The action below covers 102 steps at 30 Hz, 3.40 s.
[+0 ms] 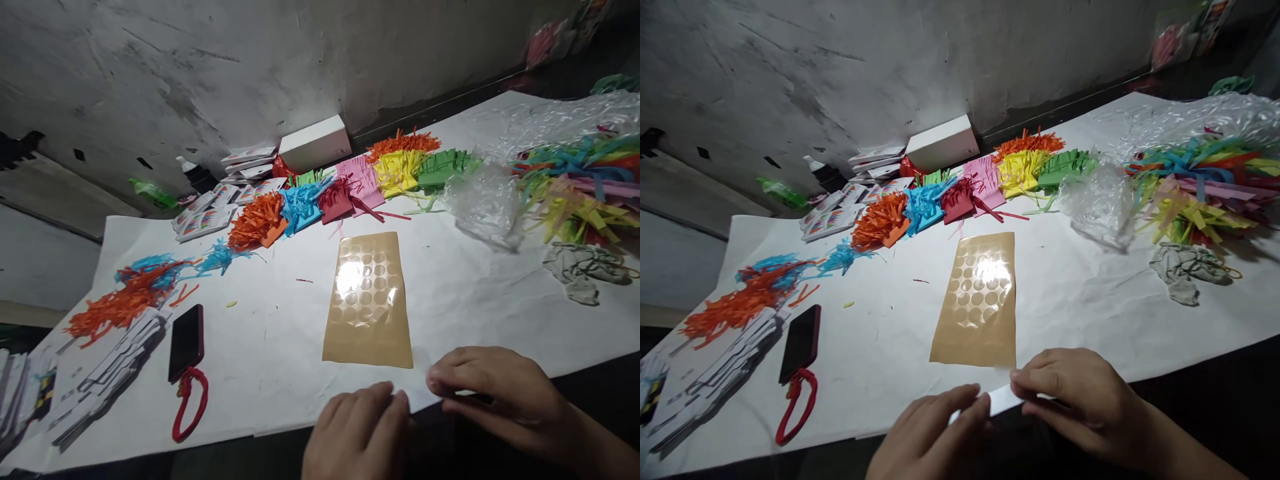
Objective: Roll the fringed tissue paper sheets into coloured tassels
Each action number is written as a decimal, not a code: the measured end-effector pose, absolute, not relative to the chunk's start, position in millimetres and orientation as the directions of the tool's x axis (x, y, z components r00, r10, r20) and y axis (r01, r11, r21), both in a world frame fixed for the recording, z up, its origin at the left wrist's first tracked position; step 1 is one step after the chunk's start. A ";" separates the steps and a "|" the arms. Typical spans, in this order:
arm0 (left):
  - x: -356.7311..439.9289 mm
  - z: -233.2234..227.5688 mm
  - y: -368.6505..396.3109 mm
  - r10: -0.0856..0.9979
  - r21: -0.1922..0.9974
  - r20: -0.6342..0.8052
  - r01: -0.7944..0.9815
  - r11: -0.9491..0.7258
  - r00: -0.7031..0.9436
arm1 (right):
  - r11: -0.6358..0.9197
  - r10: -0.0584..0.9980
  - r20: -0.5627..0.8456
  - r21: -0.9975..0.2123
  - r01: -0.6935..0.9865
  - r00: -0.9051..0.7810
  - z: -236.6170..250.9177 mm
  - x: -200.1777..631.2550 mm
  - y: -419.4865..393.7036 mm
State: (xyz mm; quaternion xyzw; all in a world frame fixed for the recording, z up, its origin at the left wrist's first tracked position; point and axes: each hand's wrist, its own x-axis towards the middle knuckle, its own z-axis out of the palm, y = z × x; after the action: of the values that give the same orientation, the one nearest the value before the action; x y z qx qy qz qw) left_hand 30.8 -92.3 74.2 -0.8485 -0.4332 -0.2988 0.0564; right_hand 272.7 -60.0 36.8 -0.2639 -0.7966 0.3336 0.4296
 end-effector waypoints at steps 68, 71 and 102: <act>1.1 69.2 -71.3 0.817 0.752 0.271 0.418 -0.510 0.509 | 0.793 0.605 0.602 -0.393 0.466 -0.520 53.0 207.7 -59.4; -0.9 67.8 -70.8 0.815 0.757 0.271 0.410 -0.509 0.512 | 0.779 0.625 0.574 -0.419 0.465 -0.529 52.4 220.4 -56.6; 29.2 1.9 -50.5 0.974 0.967 -0.181 -0.205 0.151 -0.134 | 0.504 0.824 0.337 -0.069 0.861 -0.456 -30.7 234.2 -9.6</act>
State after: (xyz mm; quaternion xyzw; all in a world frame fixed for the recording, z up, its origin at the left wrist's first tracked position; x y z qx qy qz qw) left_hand 29.2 -50.5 1.9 -0.3658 -0.5257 -0.5390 -0.5472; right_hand 234.2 -9.6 -30.7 -0.4948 -0.8513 -0.0557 0.1655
